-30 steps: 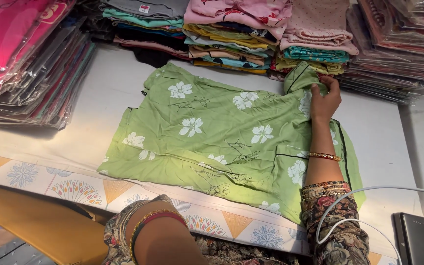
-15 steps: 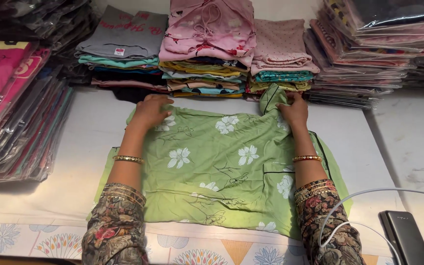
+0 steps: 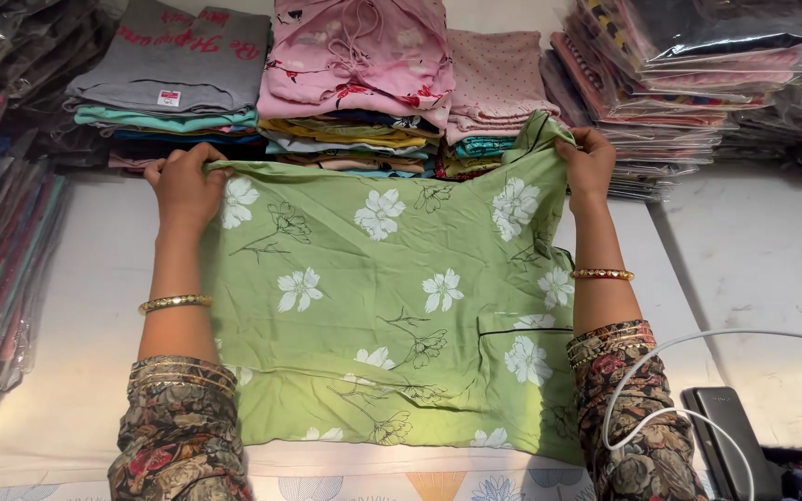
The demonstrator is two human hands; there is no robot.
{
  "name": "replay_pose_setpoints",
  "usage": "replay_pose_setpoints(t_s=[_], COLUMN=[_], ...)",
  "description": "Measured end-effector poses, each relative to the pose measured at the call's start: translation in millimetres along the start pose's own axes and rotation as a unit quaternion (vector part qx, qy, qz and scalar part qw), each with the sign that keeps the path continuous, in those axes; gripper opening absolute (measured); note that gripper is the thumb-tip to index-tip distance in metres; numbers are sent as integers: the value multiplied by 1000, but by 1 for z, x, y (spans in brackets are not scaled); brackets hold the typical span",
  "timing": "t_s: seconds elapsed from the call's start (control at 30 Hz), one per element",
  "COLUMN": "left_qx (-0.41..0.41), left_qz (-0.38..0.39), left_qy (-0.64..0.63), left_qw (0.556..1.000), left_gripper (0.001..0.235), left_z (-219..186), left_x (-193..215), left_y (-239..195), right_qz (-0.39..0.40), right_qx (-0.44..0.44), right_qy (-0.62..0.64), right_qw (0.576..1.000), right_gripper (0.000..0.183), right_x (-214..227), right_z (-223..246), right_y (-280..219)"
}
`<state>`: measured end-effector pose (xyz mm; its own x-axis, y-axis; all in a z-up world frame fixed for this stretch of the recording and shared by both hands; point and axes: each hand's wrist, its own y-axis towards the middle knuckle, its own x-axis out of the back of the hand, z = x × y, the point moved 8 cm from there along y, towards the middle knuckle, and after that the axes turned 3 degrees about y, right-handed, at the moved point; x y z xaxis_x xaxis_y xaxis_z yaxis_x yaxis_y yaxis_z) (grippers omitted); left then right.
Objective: The person folds a pink floral top by hand on a table, smoothing and aligning the fabric before stacking it. Then the person folds a green floral top in the same manner, smoothing the fabric and stacking it on top of the pink one.
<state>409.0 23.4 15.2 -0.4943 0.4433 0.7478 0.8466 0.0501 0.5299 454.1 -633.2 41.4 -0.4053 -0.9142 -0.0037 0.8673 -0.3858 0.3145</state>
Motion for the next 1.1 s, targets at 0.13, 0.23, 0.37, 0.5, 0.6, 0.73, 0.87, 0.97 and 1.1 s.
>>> replay_pose_setpoints(t_s=[0.13,0.23,0.37,0.5,0.6,0.73,0.87,0.97,1.1], left_qx=[7,9,15,28,57,119,84,20,-45], left_qz=[5,18,94,184,356,336,168,124,184], left_qy=[31,39,17,52,43,47,-30,-16,74], left_qw=[999,999,995,981,932,933,982,992,979], left_gripper=[10,15,21,21,37,32,31,33,61], left_z=[-3,6,16,12,1,-5,-19,-22,-6], left_x=[24,35,45,65,64,67,56,20,-30], left_y=[-12,-30,-69,-119,-151,-154,-123,-107,-98], right_qz=[41,35,201,364,416,379,268,243,265], right_qx=[30,-44,-5,-76,-122,-81,1,71,215], right_qy=[11,-10,-49,-291,-388,-357,-395,-417,-444], right_qw=[999,998,978,882,813,850,879,873,829], right_gripper=[12,10,13,13,26,35,29,39,60], right_x=[7,27,66,95,93,84,58,38,30], right_z=[18,33,40,55,74,62,43,14,-29], right_y=[-13,-45,-95,-174,-204,-190,-157,-146,-141])
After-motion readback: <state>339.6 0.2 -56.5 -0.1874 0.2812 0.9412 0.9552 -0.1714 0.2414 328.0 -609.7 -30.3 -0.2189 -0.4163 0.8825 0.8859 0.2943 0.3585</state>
